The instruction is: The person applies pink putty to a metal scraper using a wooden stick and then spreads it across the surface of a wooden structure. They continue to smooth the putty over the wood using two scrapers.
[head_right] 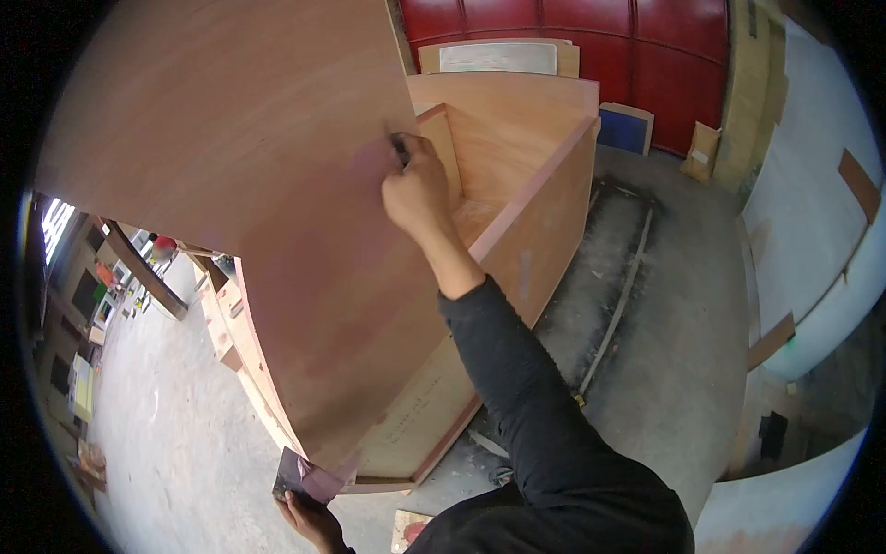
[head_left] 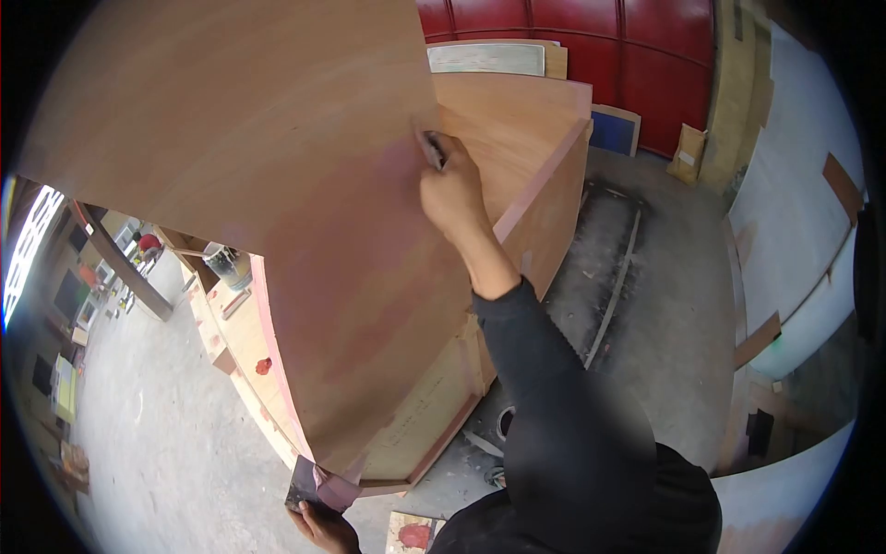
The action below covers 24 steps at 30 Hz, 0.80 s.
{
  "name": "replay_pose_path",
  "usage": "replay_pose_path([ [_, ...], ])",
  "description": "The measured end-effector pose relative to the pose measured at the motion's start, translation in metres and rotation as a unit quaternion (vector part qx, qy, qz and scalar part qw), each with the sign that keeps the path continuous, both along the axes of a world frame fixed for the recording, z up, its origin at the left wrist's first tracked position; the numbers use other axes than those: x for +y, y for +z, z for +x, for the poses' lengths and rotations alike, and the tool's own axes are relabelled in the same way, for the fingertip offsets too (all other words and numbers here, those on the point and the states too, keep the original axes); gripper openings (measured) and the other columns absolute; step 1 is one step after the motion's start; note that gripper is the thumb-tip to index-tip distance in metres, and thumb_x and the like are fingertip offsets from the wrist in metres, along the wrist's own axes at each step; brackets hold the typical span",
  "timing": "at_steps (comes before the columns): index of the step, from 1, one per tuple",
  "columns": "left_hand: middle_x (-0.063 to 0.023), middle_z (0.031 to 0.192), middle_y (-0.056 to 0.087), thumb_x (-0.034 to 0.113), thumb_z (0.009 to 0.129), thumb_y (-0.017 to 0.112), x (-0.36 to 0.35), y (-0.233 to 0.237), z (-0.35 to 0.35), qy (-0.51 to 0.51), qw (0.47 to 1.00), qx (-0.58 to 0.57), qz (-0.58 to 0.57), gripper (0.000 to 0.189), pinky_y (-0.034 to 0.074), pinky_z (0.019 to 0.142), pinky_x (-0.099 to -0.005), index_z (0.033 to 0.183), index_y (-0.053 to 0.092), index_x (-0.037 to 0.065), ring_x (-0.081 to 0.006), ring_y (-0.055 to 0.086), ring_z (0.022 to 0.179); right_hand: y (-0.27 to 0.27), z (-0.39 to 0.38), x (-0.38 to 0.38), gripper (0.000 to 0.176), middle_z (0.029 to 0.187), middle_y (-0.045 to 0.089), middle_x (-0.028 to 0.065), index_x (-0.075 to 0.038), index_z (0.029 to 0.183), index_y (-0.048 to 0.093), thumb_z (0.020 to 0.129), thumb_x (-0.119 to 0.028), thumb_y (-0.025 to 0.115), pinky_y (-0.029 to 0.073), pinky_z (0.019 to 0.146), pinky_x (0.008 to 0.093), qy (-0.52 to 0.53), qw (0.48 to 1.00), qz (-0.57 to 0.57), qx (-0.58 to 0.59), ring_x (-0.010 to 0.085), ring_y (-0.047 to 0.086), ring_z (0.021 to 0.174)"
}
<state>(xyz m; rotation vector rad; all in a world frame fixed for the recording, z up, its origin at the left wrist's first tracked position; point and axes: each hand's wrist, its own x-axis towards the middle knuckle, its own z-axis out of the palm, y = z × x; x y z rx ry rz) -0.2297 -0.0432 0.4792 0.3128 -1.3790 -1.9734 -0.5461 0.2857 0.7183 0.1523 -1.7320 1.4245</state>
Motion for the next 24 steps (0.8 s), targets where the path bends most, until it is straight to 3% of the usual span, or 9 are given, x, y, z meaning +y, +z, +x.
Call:
replay_pose_path([
  [3, -0.0101, 0.112, 0.055, 0.029, 0.101, 0.052, -0.010, -0.004, 0.003, 0.004, 0.999, -0.023, -0.040, 0.033, 0.042, 0.094, -0.0348, 0.121, 0.050, 0.002, -0.0205, 0.053, 0.106, -0.013, 0.025, -0.032, 0.045, 0.125, 0.056, 0.0185, -0.001, 0.123, 0.054, 0.079, -0.001, 0.062, 0.042, 0.096, 0.0476, -0.034, 0.981, 0.155, 0.110, 0.0423, 0.052, 0.108],
  [6, -0.0091, 0.111, 0.055, 0.027, 0.101, 0.050, -0.009, 0.001, -0.008, -0.042, 0.999, 0.012, -0.031, 0.031, 0.043, 0.092, -0.0339, 0.119, 0.050, 0.002, -0.0193, 0.053, 0.105, -0.047, 0.057, -0.051, 0.050, 0.127, 0.055, 0.0167, 0.001, 0.123, 0.054, 0.074, 0.001, 0.065, 0.042, 0.097, 0.0466, -0.022, 0.967, 0.220, 0.128, 0.0423, 0.050, 0.111],
  [9, -0.0103, 0.116, 0.055, 0.025, 0.103, 0.049, 0.003, 0.017, -0.015, -0.096, 0.995, 0.017, -0.017, 0.030, 0.043, 0.094, -0.0349, 0.122, 0.048, 0.002, -0.0191, 0.053, 0.108, -0.082, 0.062, -0.040, 0.056, 0.130, 0.053, 0.0182, 0.002, 0.127, 0.052, 0.073, 0.001, 0.066, 0.042, 0.099, 0.0454, 0.014, 0.931, 0.326, 0.163, 0.0430, 0.049, 0.114],
  [11, -0.0100, 0.116, 0.055, 0.025, 0.103, 0.048, 0.006, 0.016, -0.022, -0.100, 0.994, 0.023, -0.027, 0.030, 0.043, 0.094, -0.0344, 0.123, 0.048, 0.003, -0.0187, 0.053, 0.107, -0.081, 0.064, -0.021, 0.058, 0.133, 0.052, 0.0184, 0.003, 0.130, 0.051, 0.073, 0.004, 0.065, 0.041, 0.101, 0.0456, 0.122, 0.918, 0.361, 0.113, 0.0427, 0.047, 0.118],
  [14, -0.0096, 0.118, 0.056, 0.024, 0.103, 0.048, 0.012, 0.020, -0.028, -0.098, 0.995, 0.016, -0.028, 0.031, 0.044, 0.094, -0.0328, 0.126, 0.047, 0.004, -0.0180, 0.055, 0.106, -0.055, 0.050, -0.014, 0.059, 0.134, 0.050, 0.0191, 0.003, 0.130, 0.050, 0.074, 0.007, 0.064, 0.040, 0.102, 0.0467, 0.008, 0.961, 0.228, 0.154, 0.0415, 0.045, 0.121],
  [17, -0.0091, 0.118, 0.056, 0.023, 0.103, 0.048, 0.019, 0.025, -0.028, -0.121, 0.992, 0.031, -0.003, 0.031, 0.045, 0.094, -0.0326, 0.127, 0.047, 0.004, -0.0175, 0.056, 0.106, -0.028, 0.019, -0.027, 0.059, 0.134, 0.049, 0.0196, 0.004, 0.131, 0.048, 0.074, 0.007, 0.064, 0.039, 0.103, 0.0475, -0.080, 0.971, 0.139, 0.179, 0.0410, 0.045, 0.121],
  [20, -0.0090, 0.119, 0.056, 0.022, 0.103, 0.048, 0.017, 0.022, -0.027, -0.120, 0.992, 0.038, -0.011, 0.031, 0.045, 0.095, -0.0329, 0.128, 0.047, 0.004, -0.0173, 0.056, 0.107, -0.039, 0.008, -0.051, 0.060, 0.136, 0.046, 0.0202, 0.003, 0.134, 0.045, 0.076, 0.009, 0.060, 0.038, 0.105, 0.0448, -0.126, 0.967, 0.172, 0.138, 0.0402, 0.047, 0.120],
  [22, -0.0099, 0.119, 0.056, 0.022, 0.103, 0.048, 0.017, 0.024, -0.022, -0.109, 0.993, 0.034, -0.026, 0.031, 0.045, 0.094, -0.0336, 0.128, 0.047, 0.004, -0.0181, 0.056, 0.107, -0.061, 0.021, -0.059, 0.060, 0.136, 0.047, 0.0191, 0.001, 0.133, 0.047, 0.076, 0.007, 0.062, 0.041, 0.102, 0.0458, -0.113, 0.970, 0.175, 0.123, 0.0407, 0.048, 0.117],
  [24, -0.0103, 0.119, 0.056, 0.023, 0.103, 0.048, 0.012, 0.021, -0.019, -0.107, 0.994, 0.026, -0.019, 0.031, 0.045, 0.094, -0.0338, 0.127, 0.047, 0.004, -0.0187, 0.055, 0.107, -0.074, 0.045, -0.051, 0.056, 0.134, 0.050, 0.0184, -0.001, 0.131, 0.051, 0.077, 0.006, 0.062, 0.043, 0.100, 0.0456, -0.015, 0.979, 0.198, 0.037, 0.0396, 0.049, 0.118],
])
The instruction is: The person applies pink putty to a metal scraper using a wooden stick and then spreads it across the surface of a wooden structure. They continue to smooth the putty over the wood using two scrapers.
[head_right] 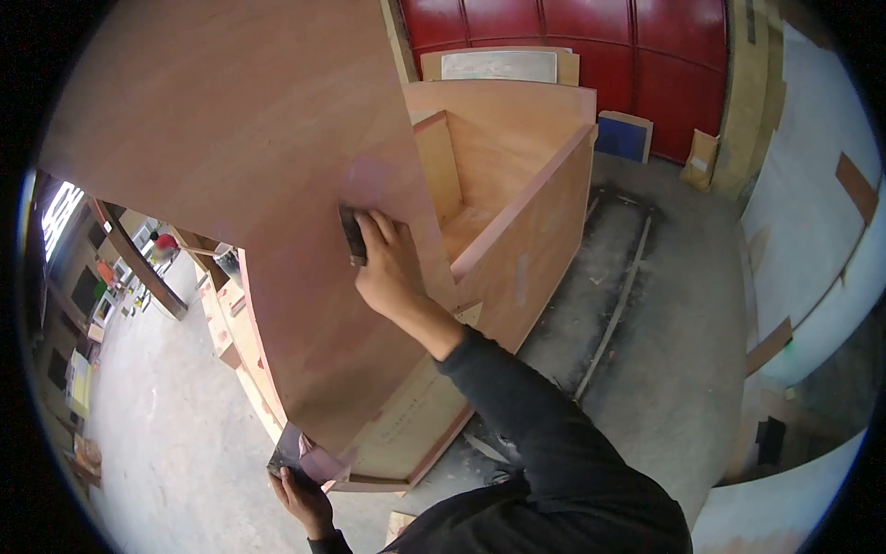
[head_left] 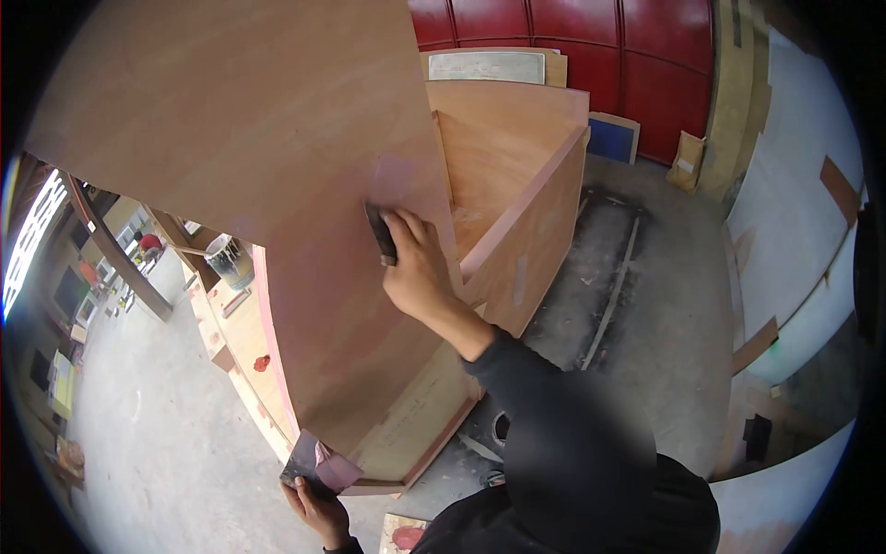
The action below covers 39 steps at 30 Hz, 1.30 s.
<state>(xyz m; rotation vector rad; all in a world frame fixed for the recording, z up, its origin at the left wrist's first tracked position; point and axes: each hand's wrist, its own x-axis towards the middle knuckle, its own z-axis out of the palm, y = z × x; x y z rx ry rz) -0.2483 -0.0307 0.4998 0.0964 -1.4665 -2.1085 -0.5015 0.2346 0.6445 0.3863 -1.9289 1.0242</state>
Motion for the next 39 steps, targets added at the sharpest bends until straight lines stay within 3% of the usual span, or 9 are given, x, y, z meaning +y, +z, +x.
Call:
replay_pose_path([
  [5, -0.0112, 0.118, 0.055, 0.024, 0.103, 0.047, -0.001, 0.001, 0.001, 0.029, 0.999, -0.026, -0.003, 0.031, 0.045, 0.094, -0.0343, 0.126, 0.047, 0.003, -0.0201, 0.055, 0.108, 0.027, -0.019, 0.066, 0.039, 0.122, 0.059, 0.0271, 0.003, 0.123, 0.056, 0.084, 0.000, 0.050, 0.045, 0.095, 0.0484, -0.017, 0.986, -0.157, -0.046, 0.0453, 0.057, 0.110],
  [11, -0.0117, 0.118, 0.055, 0.024, 0.103, 0.048, -0.005, -0.003, 0.007, 0.024, 0.999, -0.027, 0.004, 0.032, 0.045, 0.094, -0.0355, 0.127, 0.047, 0.003, -0.0208, 0.055, 0.109, 0.055, -0.057, 0.070, 0.043, 0.109, 0.066, 0.0257, 0.005, 0.118, 0.058, 0.078, 0.003, 0.044, 0.048, 0.093, 0.0451, 0.057, 0.925, -0.324, -0.190, 0.0408, 0.063, 0.106],
  [14, -0.0106, 0.115, 0.056, 0.026, 0.102, 0.049, -0.013, -0.014, 0.013, 0.046, 0.998, -0.012, 0.032, 0.032, 0.042, 0.096, -0.0354, 0.125, 0.049, 0.003, -0.0203, 0.054, 0.107, 0.061, -0.047, 0.038, 0.041, 0.108, 0.064, 0.0248, 0.006, 0.117, 0.058, 0.078, 0.003, 0.045, 0.048, 0.091, 0.0466, 0.060, 0.942, -0.302, -0.136, 0.0418, 0.062, 0.103],
  [18, -0.0108, 0.114, 0.056, 0.025, 0.102, 0.050, -0.025, -0.019, 0.016, 0.068, 0.998, -0.002, 0.000, 0.031, 0.043, 0.094, -0.0355, 0.122, 0.049, 0.001, -0.0200, 0.054, 0.105, 0.062, 0.013, -0.028, 0.040, 0.123, 0.054, 0.0229, 0.003, 0.119, 0.055, 0.079, 0.000, 0.056, 0.044, 0.094, 0.0491, -0.012, 0.995, -0.102, 0.009, 0.0450, 0.053, 0.107],
  [23, -0.0097, 0.112, 0.056, 0.026, 0.103, 0.049, -0.025, -0.010, 0.007, 0.011, 1.000, -0.022, -0.001, 0.031, 0.044, 0.092, -0.0332, 0.122, 0.050, 0.003, -0.0189, 0.055, 0.104, 0.026, 0.059, -0.034, 0.047, 0.126, 0.052, 0.0203, 0.002, 0.126, 0.051, 0.079, 0.001, 0.059, 0.043, 0.093, 0.0499, 0.126, 0.991, 0.038, 0.005, 0.0445, 0.050, 0.108],
  [26, -0.0111, 0.115, 0.055, 0.026, 0.102, 0.050, -0.013, -0.004, -0.007, 0.004, 1.000, -0.002, -0.026, 0.032, 0.043, 0.096, -0.0357, 0.123, 0.048, 0.002, -0.0206, 0.053, 0.108, 0.027, 0.049, 0.005, 0.052, 0.131, 0.052, 0.0238, 0.003, 0.131, 0.049, 0.080, 0.001, 0.059, 0.040, 0.102, 0.0504, 0.091, 0.994, 0.061, -0.020, 0.0442, 0.049, 0.117],
  [29, -0.0106, 0.114, 0.054, 0.026, 0.102, 0.049, 0.000, 0.007, -0.011, 0.003, 1.000, -0.005, -0.007, 0.032, 0.042, 0.096, -0.0355, 0.122, 0.048, 0.002, -0.0199, 0.053, 0.107, 0.035, -0.005, 0.035, 0.049, 0.129, 0.054, 0.0244, 0.005, 0.133, 0.048, 0.084, 0.007, 0.052, 0.039, 0.105, 0.0473, -0.050, 0.987, -0.068, 0.137, 0.0443, 0.050, 0.121],
  [35, -0.0093, 0.115, 0.055, 0.024, 0.102, 0.049, -0.011, -0.005, -0.006, -0.001, 1.000, 0.000, -0.020, 0.032, 0.042, 0.093, -0.0353, 0.126, 0.049, 0.002, -0.0192, 0.053, 0.106, 0.053, -0.055, 0.035, 0.052, 0.131, 0.047, 0.0214, 0.004, 0.134, 0.043, 0.083, 0.004, 0.052, 0.035, 0.100, 0.0536, -0.113, 0.976, -0.174, 0.072, 0.0391, 0.049, 0.121],
  [39, -0.0084, 0.113, 0.055, 0.025, 0.102, 0.049, -0.005, -0.004, -0.002, 0.038, 0.999, -0.004, -0.017, 0.031, 0.042, 0.090, -0.0335, 0.124, 0.049, 0.003, -0.0181, 0.053, 0.103, 0.049, -0.048, 0.014, 0.057, 0.134, 0.046, 0.0186, 0.003, 0.135, 0.042, 0.080, 0.001, 0.054, 0.031, 0.099, 0.0551, -0.174, 0.980, -0.078, -0.060, 0.0373, 0.050, 0.120],
])
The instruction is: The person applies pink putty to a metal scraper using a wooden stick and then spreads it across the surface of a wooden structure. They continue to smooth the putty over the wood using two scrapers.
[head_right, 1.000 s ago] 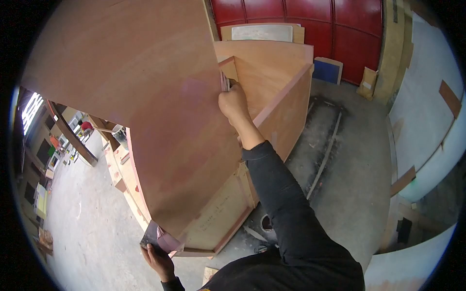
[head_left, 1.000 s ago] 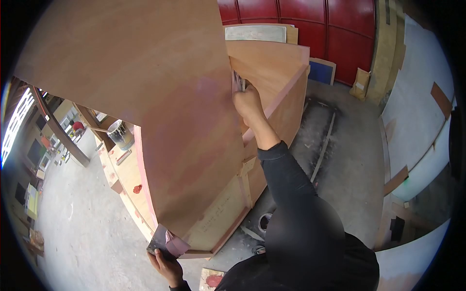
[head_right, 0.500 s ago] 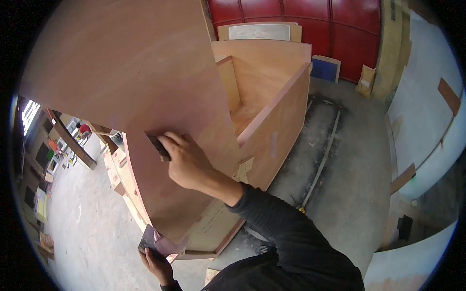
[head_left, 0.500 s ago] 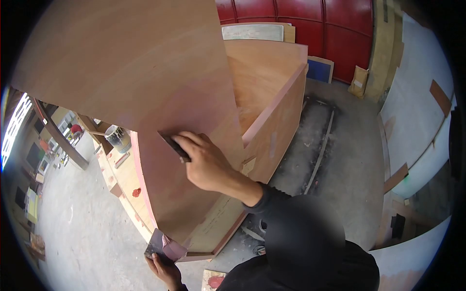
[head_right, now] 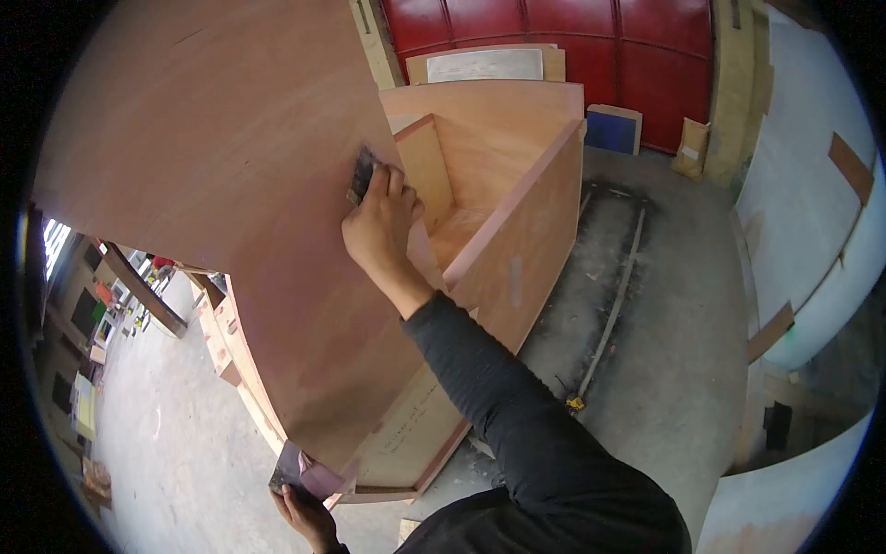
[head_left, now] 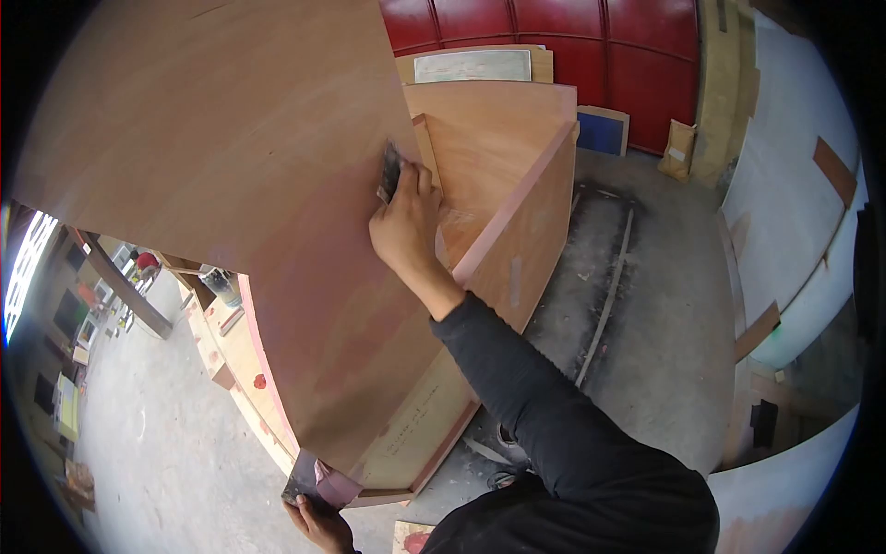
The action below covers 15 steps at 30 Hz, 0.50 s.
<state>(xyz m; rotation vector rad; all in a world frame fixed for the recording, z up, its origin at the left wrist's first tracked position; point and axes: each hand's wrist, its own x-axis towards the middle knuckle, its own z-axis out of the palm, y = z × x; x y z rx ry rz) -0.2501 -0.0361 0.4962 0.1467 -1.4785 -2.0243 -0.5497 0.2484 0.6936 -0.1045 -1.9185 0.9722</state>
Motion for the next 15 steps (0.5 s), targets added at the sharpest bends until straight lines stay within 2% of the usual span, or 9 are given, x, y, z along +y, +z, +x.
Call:
replay_pose_path([
  [1, -0.0083, 0.113, 0.056, 0.025, 0.102, 0.049, 0.001, 0.001, 0.001, 0.003, 1.000, -0.009, 0.006, 0.031, 0.042, 0.090, -0.0329, 0.124, 0.049, 0.003, -0.0178, 0.053, 0.103, -0.006, 0.008, -0.002, 0.057, 0.134, 0.046, 0.0186, 0.003, 0.135, 0.042, 0.080, 0.001, 0.054, 0.031, 0.099, 0.0551, 0.000, 1.000, 0.000, -0.001, 0.0373, 0.050, 0.120],
  [3, -0.0081, 0.112, 0.056, 0.025, 0.102, 0.049, -0.001, -0.001, -0.001, 0.004, 1.000, -0.019, 0.013, 0.031, 0.042, 0.090, -0.0324, 0.124, 0.049, 0.003, -0.0176, 0.053, 0.102, -0.016, 0.029, 0.005, 0.053, 0.134, 0.048, 0.0187, 0.001, 0.133, 0.046, 0.081, 0.000, 0.053, 0.031, 0.101, 0.0561, 0.088, 0.992, 0.025, -0.087, 0.0379, 0.051, 0.122],
  [4, -0.0094, 0.114, 0.054, 0.025, 0.102, 0.049, -0.001, -0.005, -0.004, -0.026, 0.999, -0.022, 0.008, 0.031, 0.042, 0.093, -0.0339, 0.124, 0.048, 0.002, -0.0189, 0.052, 0.105, -0.023, 0.035, 0.027, 0.048, 0.132, 0.052, 0.0207, -0.001, 0.130, 0.051, 0.082, -0.002, 0.054, 0.035, 0.101, 0.0544, 0.168, 0.983, -0.015, -0.068, 0.0385, 0.054, 0.121],
  [5, -0.0108, 0.115, 0.053, 0.025, 0.102, 0.048, -0.003, -0.006, -0.004, -0.054, 0.998, -0.026, 0.001, 0.032, 0.042, 0.095, -0.0354, 0.124, 0.047, 0.002, -0.0203, 0.052, 0.108, -0.023, 0.031, 0.038, 0.045, 0.125, 0.057, 0.0226, 0.000, 0.129, 0.052, 0.084, -0.005, 0.053, 0.039, 0.100, 0.0499, 0.180, 0.982, -0.057, -0.018, 0.0394, 0.056, 0.119],
  [7, -0.0108, 0.116, 0.053, 0.025, 0.102, 0.048, 0.007, 0.003, -0.009, -0.054, 0.998, -0.014, -0.005, 0.032, 0.042, 0.095, -0.0354, 0.124, 0.047, 0.002, -0.0204, 0.051, 0.108, -0.011, 0.022, 0.056, 0.043, 0.122, 0.057, 0.0270, 0.003, 0.122, 0.056, 0.080, 0.001, 0.049, 0.045, 0.097, 0.0436, 0.121, 0.987, -0.108, 0.006, 0.0436, 0.056, 0.113],
  [8, -0.0108, 0.116, 0.053, 0.025, 0.102, 0.048, 0.013, 0.008, -0.012, -0.056, 0.998, 0.001, -0.011, 0.031, 0.041, 0.096, -0.0355, 0.124, 0.047, 0.002, -0.0205, 0.051, 0.109, -0.004, 0.016, 0.063, 0.043, 0.122, 0.057, 0.0270, 0.003, 0.122, 0.056, 0.080, 0.001, 0.049, 0.045, 0.097, 0.0436, 0.120, 0.987, -0.110, 0.007, 0.0436, 0.056, 0.113],
  [10, -0.0109, 0.116, 0.053, 0.025, 0.102, 0.048, 0.017, 0.010, -0.013, -0.047, 0.999, 0.000, -0.002, 0.031, 0.041, 0.096, -0.0355, 0.124, 0.047, 0.002, -0.0204, 0.051, 0.108, 0.005, 0.008, 0.072, 0.043, 0.120, 0.059, 0.0279, 0.004, 0.120, 0.059, 0.079, 0.003, 0.045, 0.045, 0.097, 0.0446, 0.200, 0.957, -0.197, -0.070, 0.0433, 0.058, 0.112],
  [14, -0.0092, 0.114, 0.055, 0.025, 0.102, 0.049, 0.019, 0.009, -0.010, -0.018, 1.000, -0.007, 0.009, 0.031, 0.042, 0.093, -0.0334, 0.123, 0.050, 0.002, -0.0193, 0.053, 0.106, 0.020, 0.005, 0.061, 0.044, 0.118, 0.060, 0.0280, 0.005, 0.119, 0.060, 0.078, 0.003, 0.044, 0.046, 0.096, 0.0422, 0.219, 0.948, -0.216, -0.075, 0.0436, 0.058, 0.112],
  [15, -0.0092, 0.114, 0.055, 0.025, 0.102, 0.049, 0.015, 0.006, -0.008, -0.015, 1.000, -0.007, 0.010, 0.031, 0.042, 0.093, -0.0334, 0.123, 0.050, 0.002, -0.0193, 0.053, 0.106, 0.018, -0.001, 0.056, 0.046, 0.119, 0.062, 0.0261, 0.002, 0.123, 0.059, 0.079, 0.000, 0.046, 0.046, 0.095, 0.0419, 0.194, 0.958, -0.205, -0.052, 0.0410, 0.060, 0.111],
])
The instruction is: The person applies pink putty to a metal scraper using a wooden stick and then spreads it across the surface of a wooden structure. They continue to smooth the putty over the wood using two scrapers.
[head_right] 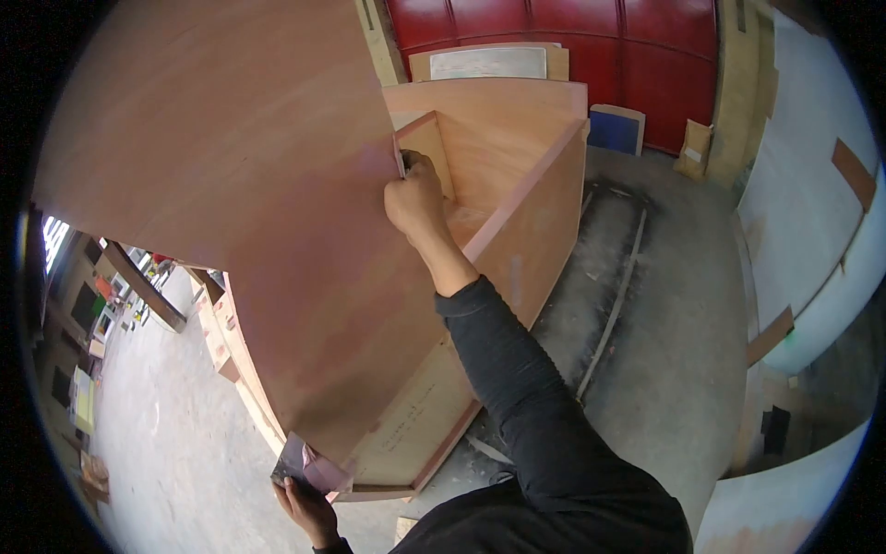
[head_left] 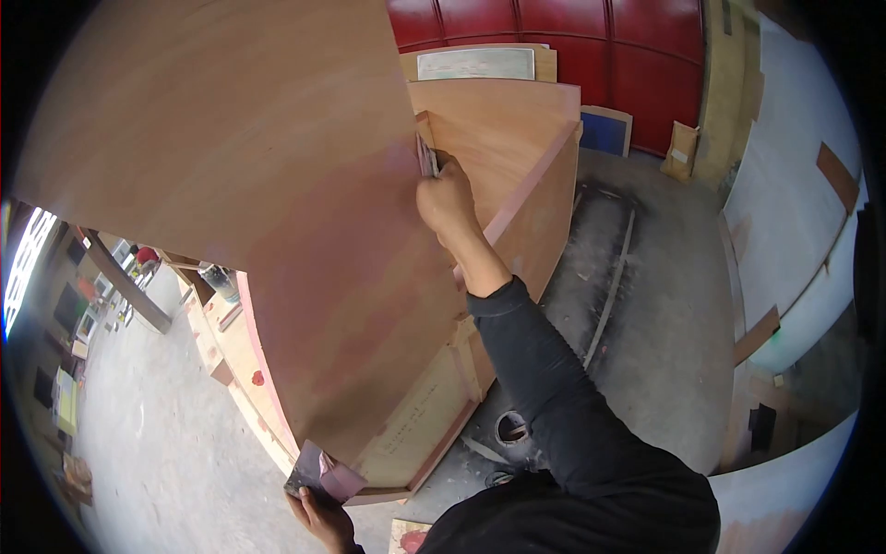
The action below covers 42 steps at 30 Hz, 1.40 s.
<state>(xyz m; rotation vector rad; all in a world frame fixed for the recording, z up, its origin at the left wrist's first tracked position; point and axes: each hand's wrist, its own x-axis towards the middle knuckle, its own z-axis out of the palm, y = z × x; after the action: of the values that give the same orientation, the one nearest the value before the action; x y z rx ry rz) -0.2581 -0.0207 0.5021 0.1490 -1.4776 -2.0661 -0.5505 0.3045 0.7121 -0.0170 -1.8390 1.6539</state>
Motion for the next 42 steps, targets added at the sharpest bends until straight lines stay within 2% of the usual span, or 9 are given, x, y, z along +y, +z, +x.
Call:
replay_pose_path([
  [5, -0.0077, 0.111, 0.055, 0.024, 0.103, 0.047, -0.018, -0.018, 0.012, 0.000, 1.000, -0.019, -0.015, 0.027, 0.043, 0.090, -0.0310, 0.120, 0.050, 0.004, -0.0171, 0.054, 0.101, 0.010, 0.031, -0.032, 0.044, 0.118, 0.065, 0.0228, -0.002, 0.124, 0.059, 0.081, -0.003, 0.049, 0.046, 0.092, 0.0445, -0.021, 0.995, 0.085, 0.049, 0.0387, 0.062, 0.109],
  [7, -0.0072, 0.111, 0.056, 0.025, 0.103, 0.047, -0.011, -0.011, 0.014, 0.001, 1.000, -0.023, 0.000, 0.026, 0.044, 0.089, -0.0306, 0.120, 0.050, 0.005, -0.0164, 0.055, 0.100, 0.001, 0.040, -0.058, 0.044, 0.121, 0.060, 0.0155, -0.003, 0.124, 0.055, 0.080, -0.003, 0.055, 0.031, 0.096, 0.0532, -0.007, 0.978, 0.165, 0.129, 0.0347, 0.058, 0.110],
  [14, -0.0081, 0.116, 0.057, 0.021, 0.103, 0.048, -0.002, -0.006, 0.005, -0.035, 0.998, -0.008, 0.042, 0.034, 0.047, 0.088, -0.0331, 0.132, 0.046, 0.003, -0.0171, 0.057, 0.104, -0.024, 0.114, -0.136, 0.056, 0.122, 0.053, 0.0121, 0.003, 0.125, 0.053, 0.070, -0.002, 0.061, 0.026, 0.099, 0.0494, 0.009, 0.921, 0.293, 0.255, 0.0328, 0.048, 0.103],
  [18, -0.0117, 0.124, 0.058, 0.019, 0.101, 0.044, 0.012, 0.001, -0.003, 0.044, 0.972, -0.089, -0.213, 0.032, 0.048, 0.094, -0.0367, 0.129, 0.050, 0.003, -0.0226, 0.059, 0.109, -0.065, 0.136, -0.146, 0.054, 0.120, 0.055, 0.0111, 0.002, 0.124, 0.055, 0.071, -0.004, 0.061, 0.025, 0.103, 0.0516, 0.031, 0.907, 0.330, 0.260, 0.0312, 0.050, 0.105],
  [20, -0.0121, 0.126, 0.059, 0.023, 0.100, 0.046, 0.026, 0.014, -0.007, -0.105, 0.971, -0.024, 0.212, 0.035, 0.051, 0.093, -0.0396, 0.129, 0.051, 0.004, -0.0256, 0.060, 0.113, -0.088, 0.140, -0.137, 0.061, 0.127, 0.056, 0.0100, -0.004, 0.129, 0.057, 0.068, -0.004, 0.064, 0.022, 0.106, 0.0538, 0.140, 0.871, 0.412, 0.230, 0.0283, 0.051, 0.112],
  [30, -0.0102, 0.118, 0.065, 0.024, 0.102, 0.042, 0.056, 0.035, -0.018, -0.226, 0.893, -0.046, 0.387, 0.033, 0.053, 0.093, -0.0346, 0.123, 0.056, 0.002, -0.0213, 0.065, 0.105, -0.137, 0.204, -0.092, 0.059, 0.130, 0.055, 0.0053, -0.011, 0.135, 0.055, 0.083, -0.036, 0.069, 0.028, 0.103, 0.0461, 0.406, 0.754, 0.388, 0.340, 0.0234, 0.052, 0.121],
  [32, -0.0106, 0.120, 0.065, 0.025, 0.102, 0.043, 0.057, 0.039, -0.020, -0.237, 0.903, -0.067, 0.351, 0.035, 0.051, 0.096, -0.0341, 0.123, 0.055, 0.002, -0.0220, 0.065, 0.105, -0.154, 0.206, -0.092, 0.063, 0.131, 0.054, 0.0056, -0.011, 0.135, 0.054, 0.084, -0.044, 0.068, 0.028, 0.103, 0.0464, 0.373, 0.792, 0.364, 0.317, 0.0232, 0.051, 0.123],
  [37, -0.0109, 0.127, 0.063, 0.023, 0.100, 0.050, 0.021, 0.030, -0.018, -0.187, 0.917, 0.006, 0.353, 0.039, 0.054, 0.097, -0.0366, 0.134, 0.050, 0.004, -0.0222, 0.064, 0.112, -0.198, 0.181, -0.077, 0.060, 0.133, 0.055, 0.0119, -0.006, 0.134, 0.054, 0.075, -0.002, 0.059, 0.033, 0.104, 0.0450, 0.301, 0.818, 0.446, 0.203, 0.0288, 0.055, 0.119],
  [42, -0.0102, 0.125, 0.064, 0.026, 0.101, 0.047, 0.024, 0.068, 0.000, -0.160, 0.953, 0.021, 0.255, 0.036, 0.052, 0.098, -0.0408, 0.127, 0.056, 0.003, -0.0223, 0.063, 0.113, -0.127, 0.075, -0.033, 0.039, 0.120, 0.062, 0.0228, 0.000, 0.127, 0.052, 0.089, 0.001, 0.046, 0.047, 0.094, 0.0475, 0.023, 0.973, 0.162, 0.163, 0.0439, 0.058, 0.112],
])
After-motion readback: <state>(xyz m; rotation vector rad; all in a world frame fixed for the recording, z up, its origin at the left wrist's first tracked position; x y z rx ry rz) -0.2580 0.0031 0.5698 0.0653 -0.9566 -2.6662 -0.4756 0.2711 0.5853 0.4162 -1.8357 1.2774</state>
